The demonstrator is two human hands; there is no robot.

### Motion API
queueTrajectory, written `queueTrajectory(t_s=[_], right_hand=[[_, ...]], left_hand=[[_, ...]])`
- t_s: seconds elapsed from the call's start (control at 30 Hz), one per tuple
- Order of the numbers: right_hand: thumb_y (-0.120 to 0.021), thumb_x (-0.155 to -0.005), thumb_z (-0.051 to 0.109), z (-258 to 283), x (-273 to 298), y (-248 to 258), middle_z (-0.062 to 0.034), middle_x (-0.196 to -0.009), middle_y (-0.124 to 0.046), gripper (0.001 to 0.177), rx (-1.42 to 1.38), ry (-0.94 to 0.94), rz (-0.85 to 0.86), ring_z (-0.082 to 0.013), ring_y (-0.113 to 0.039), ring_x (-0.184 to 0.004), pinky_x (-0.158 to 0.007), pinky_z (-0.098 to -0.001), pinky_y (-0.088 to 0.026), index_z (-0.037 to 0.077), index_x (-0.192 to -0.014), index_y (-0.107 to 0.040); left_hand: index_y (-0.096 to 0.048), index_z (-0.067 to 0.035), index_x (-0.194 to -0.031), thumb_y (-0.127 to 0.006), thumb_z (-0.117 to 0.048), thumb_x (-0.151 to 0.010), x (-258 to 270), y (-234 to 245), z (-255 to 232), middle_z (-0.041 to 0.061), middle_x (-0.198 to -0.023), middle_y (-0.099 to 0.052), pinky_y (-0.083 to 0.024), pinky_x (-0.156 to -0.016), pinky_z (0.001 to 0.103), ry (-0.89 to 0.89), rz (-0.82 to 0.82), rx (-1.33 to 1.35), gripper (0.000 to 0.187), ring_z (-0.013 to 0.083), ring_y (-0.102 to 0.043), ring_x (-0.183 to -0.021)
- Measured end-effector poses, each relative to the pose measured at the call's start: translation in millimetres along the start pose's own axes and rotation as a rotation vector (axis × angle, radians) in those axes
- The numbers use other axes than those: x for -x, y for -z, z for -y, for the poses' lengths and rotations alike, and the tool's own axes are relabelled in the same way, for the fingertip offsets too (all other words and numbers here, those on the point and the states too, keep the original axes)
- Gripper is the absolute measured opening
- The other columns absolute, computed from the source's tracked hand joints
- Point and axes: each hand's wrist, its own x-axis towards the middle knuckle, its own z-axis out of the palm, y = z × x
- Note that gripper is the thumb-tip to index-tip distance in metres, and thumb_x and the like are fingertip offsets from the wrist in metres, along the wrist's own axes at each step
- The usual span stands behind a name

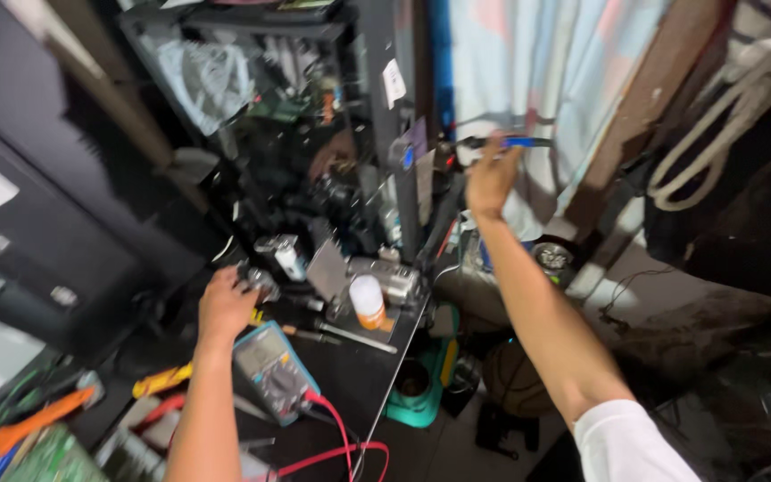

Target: The person desolders components from a circuit board using a soldering iron and a solder sucker, then uses a multimeter to test electronic components by hand.

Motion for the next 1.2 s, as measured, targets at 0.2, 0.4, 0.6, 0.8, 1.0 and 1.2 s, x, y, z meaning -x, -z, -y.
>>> queueTrajectory(t_s=[0.2, 0.4, 0.6, 0.8, 1.0, 1.2], right_hand=[[-0.052, -0.110, 0.040, -34, -13, -27, -0.0202, -0.108, -0.071, 0.040, 0.509, 0.179, 0.032, -0.0400, -0.068, -0.099, -0.086, -0.0486, -0.052, 0.003, -0.125, -0.058], [-0.054, -0.105, 0.041, -37, -17, -37, -0.0185, -0.098, -0.071, 0.041, 0.538, -0.034, 0.209, -0.0366, -0.071, -0.082, -0.073, -0.0462, -0.054, 0.003, -0.118, -0.059], [-0.059, -0.103, 0.036, -59, -14, -39, -0.0120, -0.083, -0.069, 0.035, 0.408, -0.195, 0.401, -0.0201, -0.070, -0.060, -0.054, -0.0341, -0.058, 0.006, -0.120, -0.063], [-0.061, -0.100, 0.021, -56, 1, -21, -0.0101, -0.081, -0.070, 0.023, 0.367, -0.283, 0.502, -0.0196, -0.068, -0.058, -0.049, -0.0361, -0.055, 0.001, -0.106, -0.071], [-0.060, -0.100, 0.028, -45, 20, -3, -0.0132, -0.084, -0.072, 0.026, 0.412, -0.321, 0.491, -0.0267, -0.072, -0.068, -0.067, -0.0416, -0.055, 0.005, -0.109, -0.067], [-0.055, -0.102, 0.043, -2, 51, 11, -0.0228, -0.110, -0.070, 0.041, 0.787, -0.011, 0.328, -0.0439, -0.064, -0.106, -0.094, -0.0521, -0.048, 0.006, -0.101, -0.073]], left_hand=[[-0.071, -0.004, -0.120, -0.089, -0.022, -0.074, -6, 7, -19, 0.013, -0.101, -0.077, -0.058, -0.082, 0.036, 0.090, 0.105, -0.347, 0.052, 0.0229, -0.076, -0.092], [-0.075, -0.002, -0.108, -0.082, -0.016, -0.080, -5, 9, -32, 0.012, -0.096, -0.080, -0.058, -0.081, 0.033, 0.104, 0.102, -0.195, 0.032, 0.0199, -0.078, -0.088], [-0.073, 0.001, -0.105, -0.081, -0.018, -0.084, 15, 30, -71, 0.012, -0.095, -0.079, -0.057, -0.081, 0.032, 0.070, -0.022, -0.141, 0.030, 0.0191, -0.077, -0.088], [-0.071, 0.004, -0.111, -0.078, -0.017, -0.090, 39, 78, -116, 0.013, -0.097, -0.078, -0.055, -0.081, 0.031, -0.043, -0.113, -0.163, 0.031, 0.0174, -0.075, -0.087], [-0.069, 0.003, -0.114, -0.077, -0.020, -0.094, 66, 109, -148, 0.010, -0.100, -0.076, -0.053, -0.079, 0.029, -0.032, -0.233, -0.119, 0.031, 0.0147, -0.073, -0.090], [-0.069, 0.004, -0.115, -0.078, -0.019, -0.096, 99, 120, -179, 0.013, -0.094, -0.074, -0.053, -0.078, 0.030, -0.150, -0.311, -0.191, 0.031, 0.0154, -0.069, -0.083]])
